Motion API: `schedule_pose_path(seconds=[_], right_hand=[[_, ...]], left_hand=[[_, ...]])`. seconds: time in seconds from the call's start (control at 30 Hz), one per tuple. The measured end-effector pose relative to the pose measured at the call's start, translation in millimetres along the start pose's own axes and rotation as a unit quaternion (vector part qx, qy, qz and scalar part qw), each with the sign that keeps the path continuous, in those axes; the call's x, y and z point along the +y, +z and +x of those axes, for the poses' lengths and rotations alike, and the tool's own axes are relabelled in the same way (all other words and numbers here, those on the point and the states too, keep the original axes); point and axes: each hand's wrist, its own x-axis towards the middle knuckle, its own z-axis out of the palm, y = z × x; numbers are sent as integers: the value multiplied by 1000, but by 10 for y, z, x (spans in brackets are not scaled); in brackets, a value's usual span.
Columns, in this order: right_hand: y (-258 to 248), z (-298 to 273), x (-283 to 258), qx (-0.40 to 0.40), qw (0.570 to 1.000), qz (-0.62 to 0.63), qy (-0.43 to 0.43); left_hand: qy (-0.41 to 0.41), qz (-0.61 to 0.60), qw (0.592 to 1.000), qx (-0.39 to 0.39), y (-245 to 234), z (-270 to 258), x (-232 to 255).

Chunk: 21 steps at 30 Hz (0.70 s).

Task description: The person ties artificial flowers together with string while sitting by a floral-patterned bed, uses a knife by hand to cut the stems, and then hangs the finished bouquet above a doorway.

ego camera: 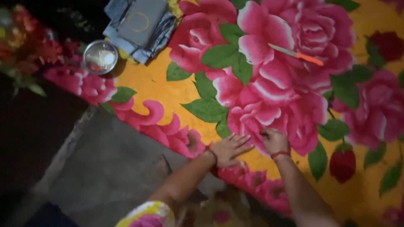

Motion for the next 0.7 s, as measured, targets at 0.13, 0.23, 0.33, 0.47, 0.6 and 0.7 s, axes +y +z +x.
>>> schedule_pose_path(seconds=[0.13,0.23,0.33,0.47,0.6,0.7], right_hand=[[395,-255,-75,73,946,286,138],[649,-274,-143,95,923,353,121],[729,-94,-406,73,920,367,118],[447,203,-672,118,991,64,30],[281,682,-317,90,979,170,62],[231,993,251,75,930,323,159]], left_hand=[[-89,53,992,73,-1019,-144,-544],[-304,83,937,153,-1780,-327,-1657],[-161,324,892,271,-2034,-505,-2834],[-298,41,915,270,-1936,-290,-3513],[-388,28,840,377,-1657,143,-3274],[-430,0,805,409,-1611,271,-3112]])
